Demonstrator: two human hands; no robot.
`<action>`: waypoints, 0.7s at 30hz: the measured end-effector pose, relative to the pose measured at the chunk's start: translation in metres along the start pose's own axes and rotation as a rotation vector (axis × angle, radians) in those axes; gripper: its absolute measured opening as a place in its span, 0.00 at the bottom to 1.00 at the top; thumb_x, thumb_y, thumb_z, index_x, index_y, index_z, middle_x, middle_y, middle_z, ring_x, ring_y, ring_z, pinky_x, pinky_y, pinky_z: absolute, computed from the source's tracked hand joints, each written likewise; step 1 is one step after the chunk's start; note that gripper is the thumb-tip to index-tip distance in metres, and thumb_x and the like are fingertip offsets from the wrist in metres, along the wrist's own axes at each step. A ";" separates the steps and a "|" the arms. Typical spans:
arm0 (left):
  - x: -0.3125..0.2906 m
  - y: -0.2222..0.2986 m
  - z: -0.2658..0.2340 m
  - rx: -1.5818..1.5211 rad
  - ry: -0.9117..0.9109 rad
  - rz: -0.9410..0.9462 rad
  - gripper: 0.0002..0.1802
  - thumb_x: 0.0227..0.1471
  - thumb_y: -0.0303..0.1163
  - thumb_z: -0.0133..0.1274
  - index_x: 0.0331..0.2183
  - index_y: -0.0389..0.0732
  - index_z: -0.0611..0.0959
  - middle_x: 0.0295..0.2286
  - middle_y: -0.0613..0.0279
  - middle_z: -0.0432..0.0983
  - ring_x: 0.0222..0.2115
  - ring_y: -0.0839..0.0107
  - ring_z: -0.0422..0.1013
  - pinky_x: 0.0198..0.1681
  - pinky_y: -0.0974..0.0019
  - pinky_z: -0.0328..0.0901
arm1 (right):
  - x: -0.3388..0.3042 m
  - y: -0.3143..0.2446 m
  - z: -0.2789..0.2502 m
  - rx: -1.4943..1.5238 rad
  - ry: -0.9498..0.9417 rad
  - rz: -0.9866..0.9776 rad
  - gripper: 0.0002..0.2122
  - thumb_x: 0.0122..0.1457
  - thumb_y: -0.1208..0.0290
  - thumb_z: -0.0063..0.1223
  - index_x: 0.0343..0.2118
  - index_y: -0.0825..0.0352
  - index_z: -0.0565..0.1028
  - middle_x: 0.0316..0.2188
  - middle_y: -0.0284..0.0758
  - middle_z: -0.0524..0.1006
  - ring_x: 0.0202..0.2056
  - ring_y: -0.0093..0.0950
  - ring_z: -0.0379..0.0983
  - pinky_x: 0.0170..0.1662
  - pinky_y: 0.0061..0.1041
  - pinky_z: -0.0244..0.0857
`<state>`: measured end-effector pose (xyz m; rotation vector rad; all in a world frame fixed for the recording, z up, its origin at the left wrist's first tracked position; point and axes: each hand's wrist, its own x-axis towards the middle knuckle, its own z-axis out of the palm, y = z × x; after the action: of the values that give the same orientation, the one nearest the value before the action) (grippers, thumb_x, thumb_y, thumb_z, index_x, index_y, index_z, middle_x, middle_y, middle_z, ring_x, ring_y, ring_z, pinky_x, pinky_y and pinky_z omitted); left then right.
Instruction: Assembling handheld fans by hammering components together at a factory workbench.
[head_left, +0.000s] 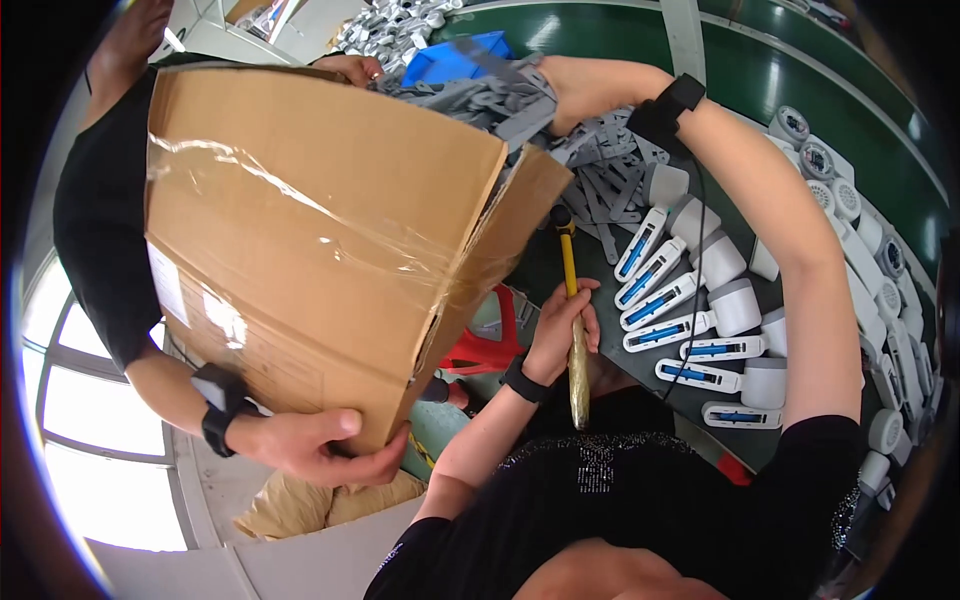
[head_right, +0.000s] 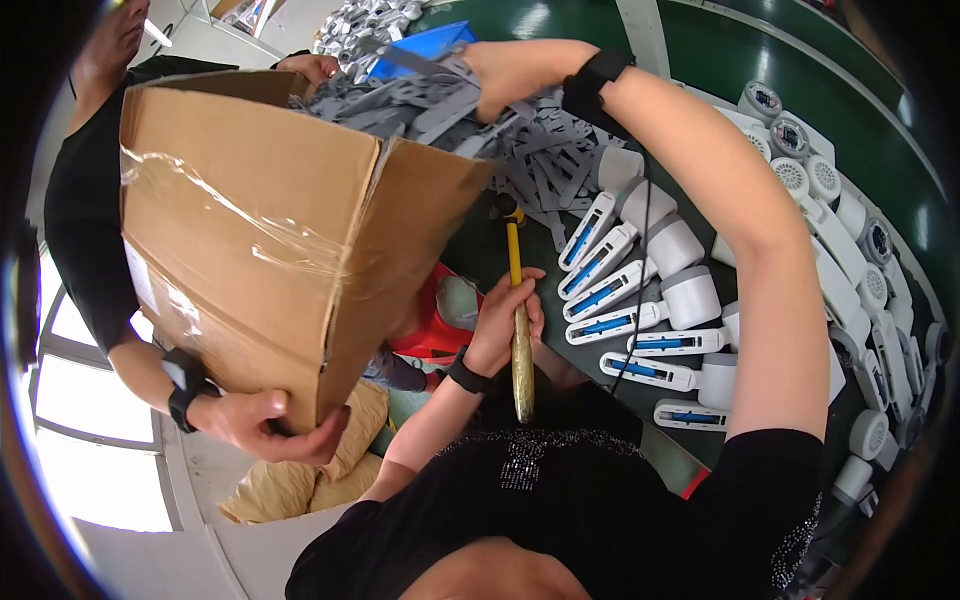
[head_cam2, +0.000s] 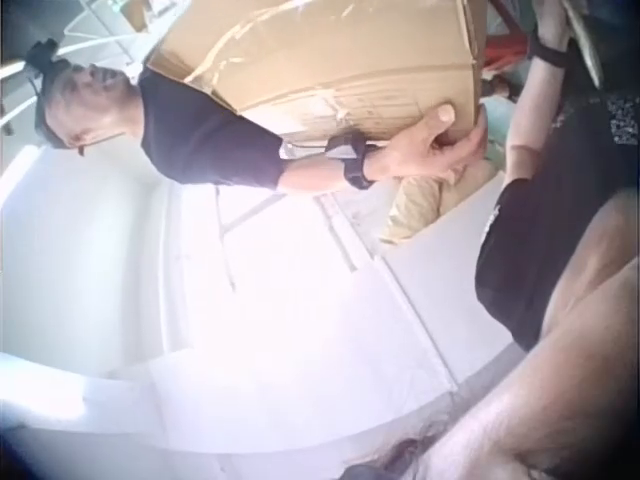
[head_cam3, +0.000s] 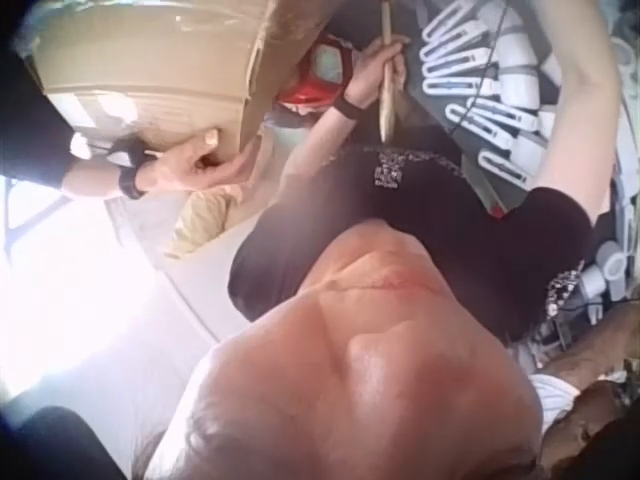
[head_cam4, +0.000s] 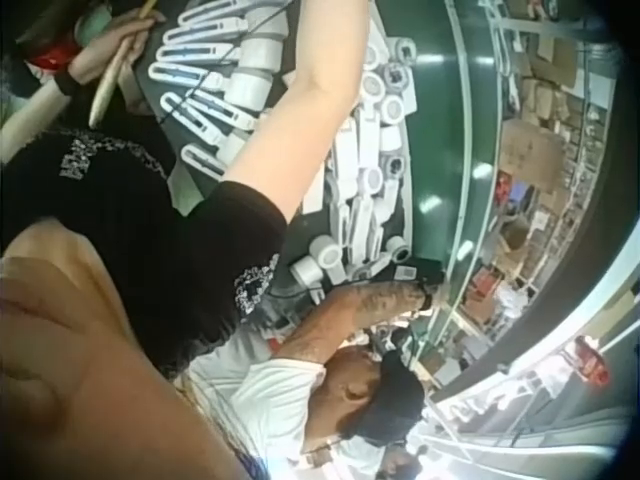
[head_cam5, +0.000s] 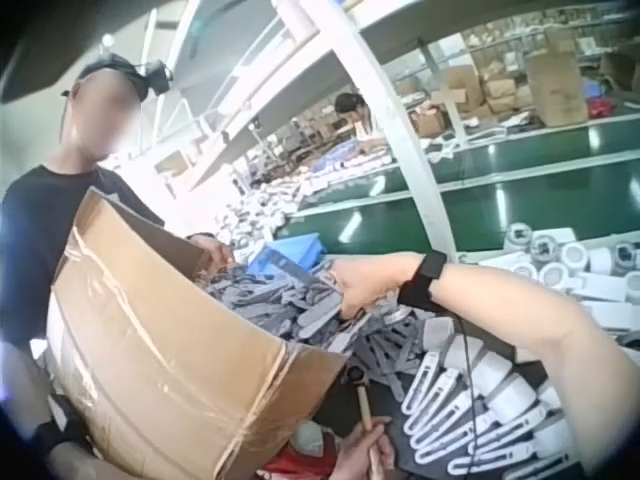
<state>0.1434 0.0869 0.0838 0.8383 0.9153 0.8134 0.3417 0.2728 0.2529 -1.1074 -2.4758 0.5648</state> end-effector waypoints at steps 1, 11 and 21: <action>-0.001 0.001 0.001 -0.012 0.002 -0.005 0.13 0.63 0.35 0.41 0.46 0.38 0.70 0.16 0.65 0.69 0.12 0.74 0.67 0.15 0.73 0.63 | -0.004 0.016 0.010 0.148 0.030 -0.110 0.18 0.38 0.76 0.58 0.37 0.72 0.72 0.25 0.36 0.74 0.27 0.24 0.68 0.31 0.24 0.64; -0.001 0.003 0.005 0.015 0.053 -0.022 0.13 0.62 0.34 0.42 0.46 0.38 0.70 0.15 0.64 0.68 0.12 0.74 0.66 0.15 0.73 0.63 | -0.021 0.080 0.031 0.544 0.121 -0.042 0.22 0.40 0.75 0.57 0.43 0.68 0.70 0.27 0.33 0.75 0.28 0.24 0.69 0.33 0.22 0.64; -0.002 0.006 0.004 0.013 0.041 -0.003 0.13 0.62 0.34 0.42 0.45 0.37 0.70 0.16 0.64 0.67 0.12 0.73 0.66 0.14 0.72 0.62 | -0.030 0.081 0.036 0.202 0.034 0.114 0.26 0.38 0.76 0.60 0.46 0.70 0.69 0.32 0.38 0.76 0.35 0.32 0.72 0.40 0.28 0.66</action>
<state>0.1451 0.0865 0.0908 0.8338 0.9588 0.8251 0.3932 0.2922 0.1772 -1.1715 -2.2784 0.8028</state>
